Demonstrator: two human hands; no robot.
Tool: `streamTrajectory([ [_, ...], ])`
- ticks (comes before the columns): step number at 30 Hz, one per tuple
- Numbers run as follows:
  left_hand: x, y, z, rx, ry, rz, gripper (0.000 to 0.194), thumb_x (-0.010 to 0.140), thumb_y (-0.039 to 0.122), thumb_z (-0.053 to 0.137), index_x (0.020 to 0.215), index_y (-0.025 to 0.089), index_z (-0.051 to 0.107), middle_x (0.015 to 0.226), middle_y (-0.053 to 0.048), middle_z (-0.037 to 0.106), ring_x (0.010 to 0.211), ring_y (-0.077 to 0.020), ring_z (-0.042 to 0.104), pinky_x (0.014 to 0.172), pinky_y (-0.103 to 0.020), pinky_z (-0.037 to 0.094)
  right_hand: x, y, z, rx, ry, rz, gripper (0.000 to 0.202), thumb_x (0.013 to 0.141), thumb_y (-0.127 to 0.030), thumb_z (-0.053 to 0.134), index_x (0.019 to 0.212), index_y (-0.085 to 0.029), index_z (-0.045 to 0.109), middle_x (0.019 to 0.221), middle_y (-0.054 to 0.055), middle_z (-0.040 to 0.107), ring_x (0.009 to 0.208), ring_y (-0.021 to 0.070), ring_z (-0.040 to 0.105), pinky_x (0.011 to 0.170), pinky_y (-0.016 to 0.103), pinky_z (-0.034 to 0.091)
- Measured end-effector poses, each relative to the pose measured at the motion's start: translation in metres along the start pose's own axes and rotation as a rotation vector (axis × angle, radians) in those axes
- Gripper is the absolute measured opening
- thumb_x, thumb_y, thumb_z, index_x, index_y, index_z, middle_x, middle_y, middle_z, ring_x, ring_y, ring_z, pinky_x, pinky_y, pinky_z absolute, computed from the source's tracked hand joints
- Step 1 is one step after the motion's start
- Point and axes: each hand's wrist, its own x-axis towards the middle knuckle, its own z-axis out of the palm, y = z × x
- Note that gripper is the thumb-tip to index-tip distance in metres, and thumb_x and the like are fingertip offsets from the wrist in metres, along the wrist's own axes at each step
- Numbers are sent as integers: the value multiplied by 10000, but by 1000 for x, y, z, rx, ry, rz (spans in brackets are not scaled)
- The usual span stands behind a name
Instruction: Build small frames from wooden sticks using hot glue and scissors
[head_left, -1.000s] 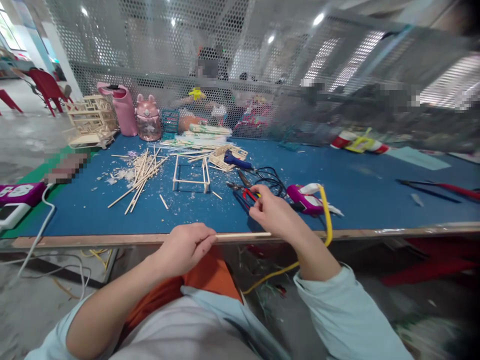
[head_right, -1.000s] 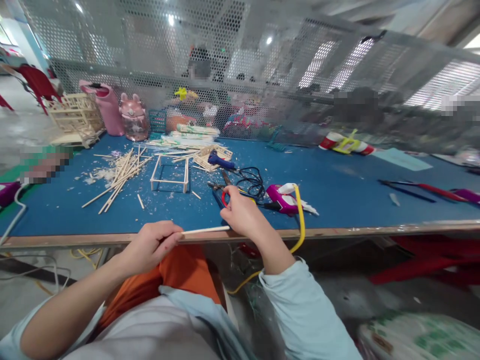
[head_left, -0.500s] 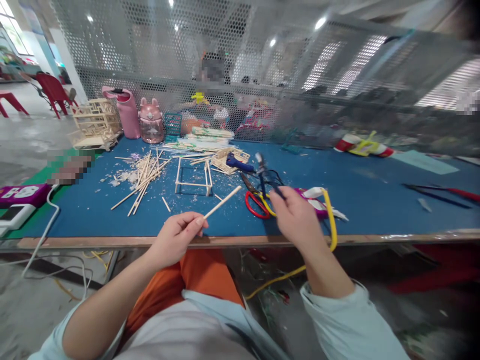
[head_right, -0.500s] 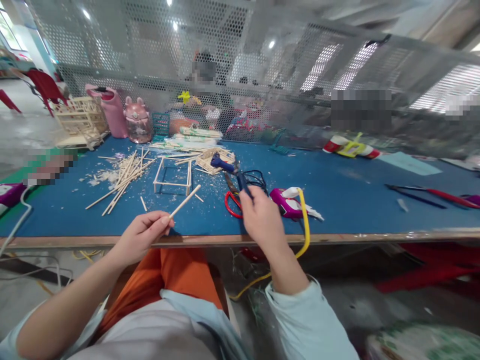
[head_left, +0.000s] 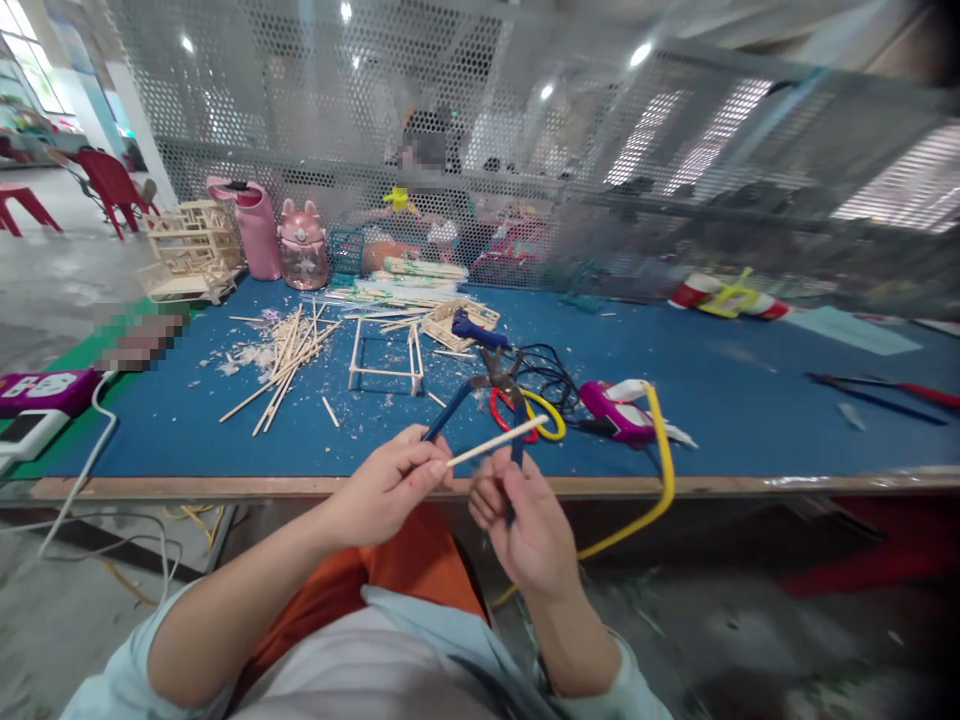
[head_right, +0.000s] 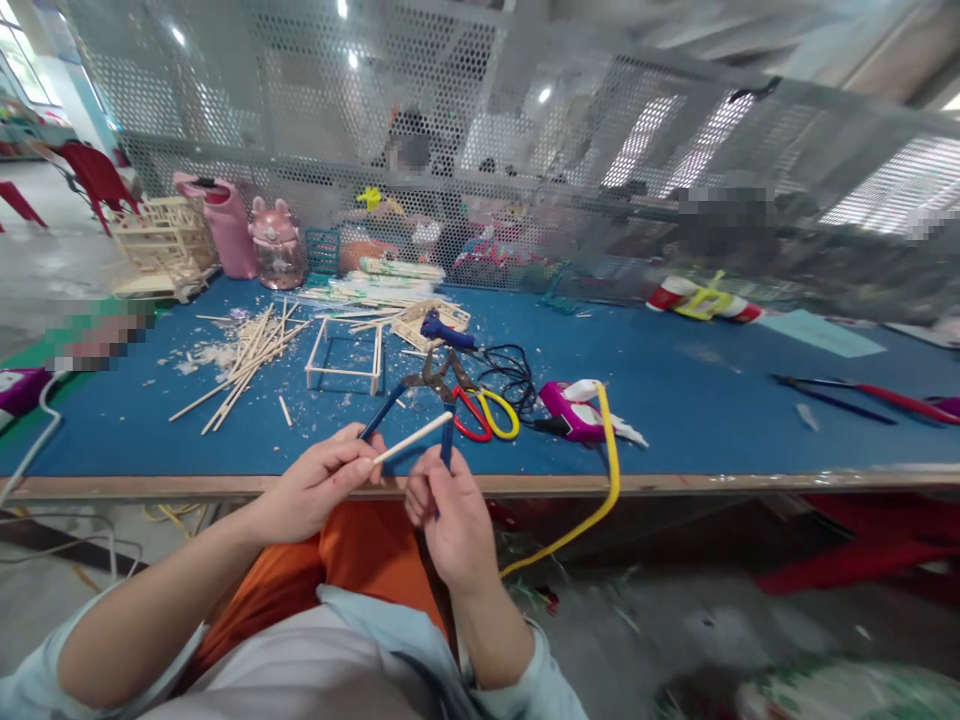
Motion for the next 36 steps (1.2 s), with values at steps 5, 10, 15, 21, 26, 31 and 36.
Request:
streamTrajectory([
  [5,-1,4,2,0,-65,10,303,932,311,348,731,168,525,756,-9,553,844,-146,472,986,-322,300,12,0,3,145,-236,57,547,634,-448,652,1122,-248,508,1240,90,523,1118,236,508,962,408,395],
  [10,-1,8,2,-46,-117,-29,271,927,271,358,732,163,511,763,1,563,782,-123,494,1064,-358,182,32,-8,0,271,-494,255,748,580,-339,550,1289,-203,356,1244,134,525,1167,268,481,1024,501,294],
  [15,-3,14,-1,-53,-142,0,291,927,297,353,749,164,541,825,-31,581,838,-143,491,921,-300,339,37,-17,3,222,-567,301,876,524,-281,575,1337,-262,250,1244,122,535,1130,270,507,1017,539,266],
  [21,-2,18,-18,-174,59,-140,314,911,395,393,775,166,559,750,-17,564,694,-116,490,659,-227,390,34,-40,-6,86,-519,84,833,554,-267,628,1318,-372,314,1185,45,551,1153,255,500,1020,541,265],
  [26,10,1,-26,-424,277,-367,338,839,496,472,761,169,510,658,23,521,466,-59,323,421,-185,245,34,-52,-12,-11,-440,67,749,592,-224,603,1279,-420,379,1176,8,540,1195,244,485,1014,539,296],
  [31,18,-11,-16,-439,305,-266,351,809,505,519,743,161,520,817,-10,540,699,-90,482,640,-199,414,30,-44,-6,-84,-448,107,744,588,-230,608,1285,-367,386,1255,42,521,1214,255,471,985,543,351],
  [36,11,-3,-7,-331,158,-301,358,881,504,379,774,178,481,671,23,436,615,-98,439,577,-209,392,25,-26,1,-181,-281,-52,697,635,-262,618,1292,-314,391,1414,55,385,1330,222,321,1065,465,291],
])
